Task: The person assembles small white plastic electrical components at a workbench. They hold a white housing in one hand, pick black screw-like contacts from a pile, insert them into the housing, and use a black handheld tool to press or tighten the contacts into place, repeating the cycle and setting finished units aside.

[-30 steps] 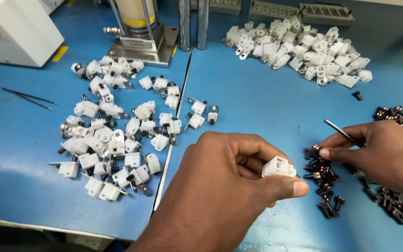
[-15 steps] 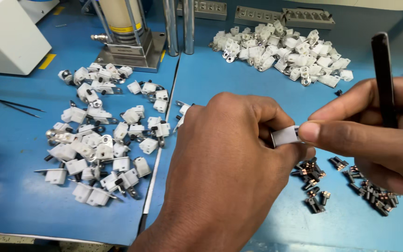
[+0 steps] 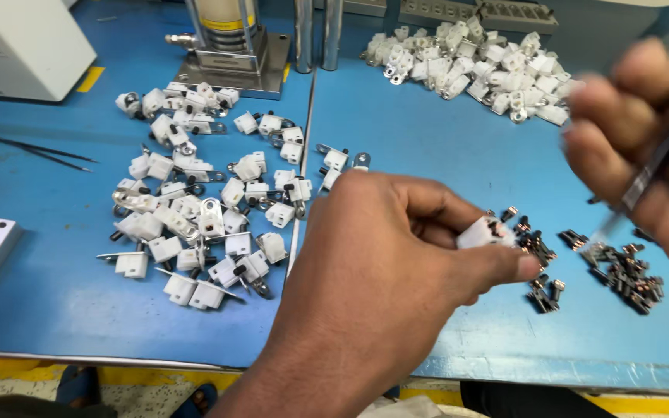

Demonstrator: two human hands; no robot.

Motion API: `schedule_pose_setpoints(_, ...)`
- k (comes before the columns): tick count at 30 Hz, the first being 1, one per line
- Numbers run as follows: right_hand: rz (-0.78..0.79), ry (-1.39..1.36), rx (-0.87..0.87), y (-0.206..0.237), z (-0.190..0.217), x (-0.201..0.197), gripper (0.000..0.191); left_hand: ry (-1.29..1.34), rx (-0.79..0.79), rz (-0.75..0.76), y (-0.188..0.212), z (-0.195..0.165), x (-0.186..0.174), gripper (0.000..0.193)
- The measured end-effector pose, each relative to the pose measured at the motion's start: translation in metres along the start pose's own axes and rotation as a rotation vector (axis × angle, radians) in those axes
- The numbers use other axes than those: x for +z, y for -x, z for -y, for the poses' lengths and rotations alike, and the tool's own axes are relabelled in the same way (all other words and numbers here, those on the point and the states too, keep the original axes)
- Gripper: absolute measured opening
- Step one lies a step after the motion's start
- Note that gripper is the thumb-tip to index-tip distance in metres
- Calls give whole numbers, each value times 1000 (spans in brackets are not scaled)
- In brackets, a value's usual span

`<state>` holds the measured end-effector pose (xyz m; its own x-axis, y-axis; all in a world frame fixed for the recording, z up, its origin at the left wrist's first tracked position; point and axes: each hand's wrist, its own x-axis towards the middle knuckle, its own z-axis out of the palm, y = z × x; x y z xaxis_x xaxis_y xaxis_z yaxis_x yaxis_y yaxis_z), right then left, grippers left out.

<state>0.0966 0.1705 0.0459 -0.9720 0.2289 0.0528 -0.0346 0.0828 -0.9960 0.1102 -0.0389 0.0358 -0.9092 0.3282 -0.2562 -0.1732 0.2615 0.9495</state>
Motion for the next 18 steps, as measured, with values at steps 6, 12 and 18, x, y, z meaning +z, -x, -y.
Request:
schedule_pose_setpoints(6, 177, 67, -239, 7, -8, -4, 9, -16, 4, 7, 0, -14, 1, 29)
schedule_pose_setpoints(12, 135, 333, -315, 27, 4, 45, 24, 37, 240, -133, -9, -22, 16, 24)
schedule_pose_setpoints(18, -47, -253, -42, -50, -43, 9, 10, -232, -449, -67, -30, -6, -1, 31)
